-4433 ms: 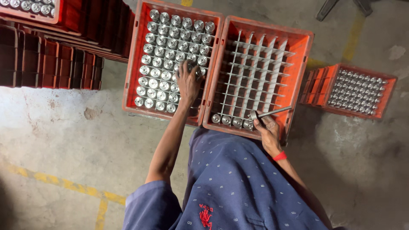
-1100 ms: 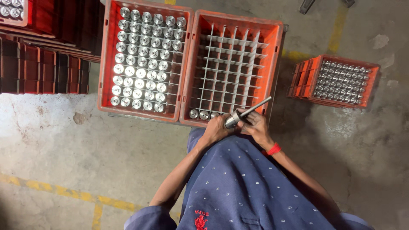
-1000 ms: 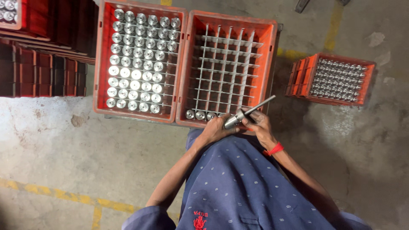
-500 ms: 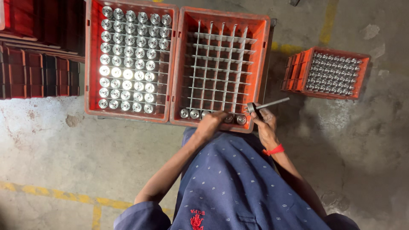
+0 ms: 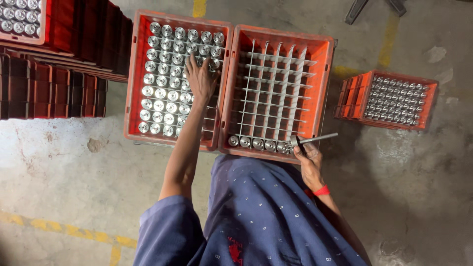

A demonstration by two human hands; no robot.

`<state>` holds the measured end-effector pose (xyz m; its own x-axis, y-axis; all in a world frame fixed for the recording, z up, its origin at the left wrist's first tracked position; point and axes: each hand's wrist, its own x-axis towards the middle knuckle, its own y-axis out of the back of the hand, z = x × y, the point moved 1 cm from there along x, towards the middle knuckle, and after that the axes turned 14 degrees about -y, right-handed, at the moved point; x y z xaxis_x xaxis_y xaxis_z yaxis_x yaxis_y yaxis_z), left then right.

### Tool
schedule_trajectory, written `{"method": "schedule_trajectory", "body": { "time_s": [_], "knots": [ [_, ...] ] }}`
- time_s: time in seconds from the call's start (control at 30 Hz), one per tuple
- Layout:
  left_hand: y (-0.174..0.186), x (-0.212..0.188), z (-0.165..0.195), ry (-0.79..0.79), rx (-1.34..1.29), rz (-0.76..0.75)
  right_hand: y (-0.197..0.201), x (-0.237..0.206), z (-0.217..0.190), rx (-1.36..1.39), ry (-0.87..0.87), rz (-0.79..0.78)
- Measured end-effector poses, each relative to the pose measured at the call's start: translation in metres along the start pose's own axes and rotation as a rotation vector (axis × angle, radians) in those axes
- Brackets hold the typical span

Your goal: The person transfers small cylindrical metal parts from one orange crate to another using a metal rod to assist in moving them. The person also moves a crate of parts to a metal table and continues transferring parts between crates.

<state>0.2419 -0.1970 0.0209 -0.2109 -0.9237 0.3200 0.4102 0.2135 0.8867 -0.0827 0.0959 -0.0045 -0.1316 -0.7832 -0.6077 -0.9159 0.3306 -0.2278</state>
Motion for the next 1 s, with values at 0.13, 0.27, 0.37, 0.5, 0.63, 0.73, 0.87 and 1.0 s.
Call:
{"method": "schedule_trajectory", "body": {
  "time_s": [0.13,0.27,0.37,0.5,0.63,0.73,0.87,1.0],
  "knots": [
    [-0.011,0.015,-0.002,0.063,0.002,-0.167,-0.013,0.000,0.008,-0.012,0.015,0.013],
    [0.006,0.013,-0.013,-0.036,-0.168,0.034,-0.016,-0.006,0.013,-0.037,0.007,0.036],
    [0.031,-0.012,-0.017,-0.051,-0.582,0.324,-0.016,-0.009,0.010,-0.105,-0.036,0.075],
    [0.027,-0.061,0.010,0.459,-1.528,0.210,-0.033,-0.001,-0.001,-0.146,-0.011,-0.002],
    [-0.002,-0.113,0.065,0.694,-1.394,-0.040,-0.063,0.005,-0.018,-0.155,-0.041,-0.095],
    [-0.002,-0.154,0.102,0.180,-0.936,-0.151,-0.084,0.008,-0.036,-0.136,-0.018,-0.165],
    [0.006,-0.194,0.135,0.254,-0.807,-0.374,-0.089,0.003,-0.051,-0.107,-0.047,-0.261],
    [0.007,-0.203,0.149,0.198,-0.755,-0.446,-0.078,0.001,-0.051,-0.246,0.026,-0.382]
  ]
}}
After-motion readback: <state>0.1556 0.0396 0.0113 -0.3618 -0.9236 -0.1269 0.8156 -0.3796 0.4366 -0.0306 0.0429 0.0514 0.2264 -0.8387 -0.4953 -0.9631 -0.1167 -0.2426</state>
